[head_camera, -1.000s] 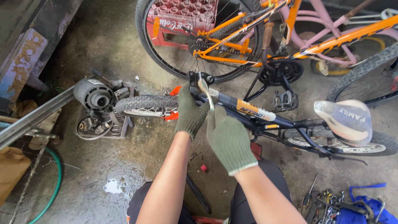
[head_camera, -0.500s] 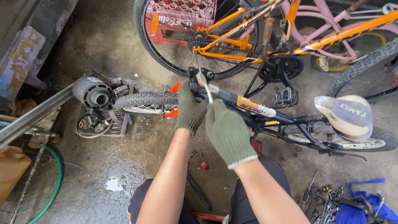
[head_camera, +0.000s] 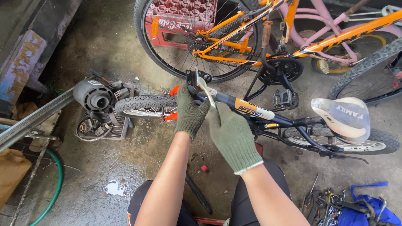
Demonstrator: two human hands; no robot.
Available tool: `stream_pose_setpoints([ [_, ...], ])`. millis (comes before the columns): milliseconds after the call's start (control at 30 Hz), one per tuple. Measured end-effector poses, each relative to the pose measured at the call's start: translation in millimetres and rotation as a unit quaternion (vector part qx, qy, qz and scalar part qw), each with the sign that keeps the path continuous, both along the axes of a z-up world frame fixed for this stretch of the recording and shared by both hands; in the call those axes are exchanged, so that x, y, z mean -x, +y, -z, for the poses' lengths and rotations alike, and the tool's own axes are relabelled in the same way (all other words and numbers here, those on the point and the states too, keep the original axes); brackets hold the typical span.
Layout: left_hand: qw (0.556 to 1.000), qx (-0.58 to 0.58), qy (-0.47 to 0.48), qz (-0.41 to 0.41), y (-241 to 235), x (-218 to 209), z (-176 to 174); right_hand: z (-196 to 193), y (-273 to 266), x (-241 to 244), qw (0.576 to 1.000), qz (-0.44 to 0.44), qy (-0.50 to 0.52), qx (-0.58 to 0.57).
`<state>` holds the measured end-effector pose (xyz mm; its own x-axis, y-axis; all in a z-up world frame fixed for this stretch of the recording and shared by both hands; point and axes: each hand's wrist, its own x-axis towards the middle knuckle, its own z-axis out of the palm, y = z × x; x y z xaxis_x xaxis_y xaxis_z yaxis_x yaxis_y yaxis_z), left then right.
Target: The person uses a toothbrush to scrub the black seat post clamp of a bicycle. The bicycle is positioned upside down, and the person scrubs the clamp area thoroughly with the brush.
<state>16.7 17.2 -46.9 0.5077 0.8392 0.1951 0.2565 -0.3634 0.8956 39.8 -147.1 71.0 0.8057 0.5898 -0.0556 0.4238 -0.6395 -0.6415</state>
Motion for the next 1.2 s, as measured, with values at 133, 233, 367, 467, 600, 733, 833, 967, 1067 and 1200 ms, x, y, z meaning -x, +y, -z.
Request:
stream_pose_setpoints([
  [133, 0.976, 0.206, -0.066, 0.009, -42, 27, -137, 6, 27, -6, 0.987, -0.065, -0.125, -0.074],
  [233, 0.979, 0.192, -0.061, -0.002, -50, 21, -142, -3, 32, 5, 0.955, -0.158, -0.236, -0.081],
  [367, 0.984, 0.171, -0.037, -0.033, -57, 18, -138, -25, 12, 13, 0.993, -0.034, 0.029, -0.114],
  [467, 0.986, 0.158, -0.014, -0.050, -64, 16, -127, -39, 5, 4, 0.991, -0.071, 0.045, -0.105],
  [600, 0.995, 0.063, 0.059, -0.051, -49, 18, -108, 4, 20, 2, 0.990, -0.085, -0.079, -0.076],
  [733, 0.986, -0.073, 0.147, -0.040, -42, 19, -76, 12, 13, -5, 0.992, -0.071, -0.076, -0.075],
  [833, 0.986, -0.156, 0.042, -0.033, -38, 12, -33, 0, -5, -13, 0.994, -0.064, -0.085, -0.039],
  [967, 0.980, -0.193, 0.036, -0.036, -29, 3, -7, -18, -11, -11, 0.989, -0.038, -0.083, -0.117],
  [1067, 0.986, -0.165, 0.021, -0.012, -38, 14, -42, -6, -2, -25, 0.987, -0.053, 0.046, -0.144],
  [1200, 0.991, -0.125, 0.014, 0.037, -49, 17, -68, 8, 0, -35, 0.975, -0.062, 0.147, -0.158],
])
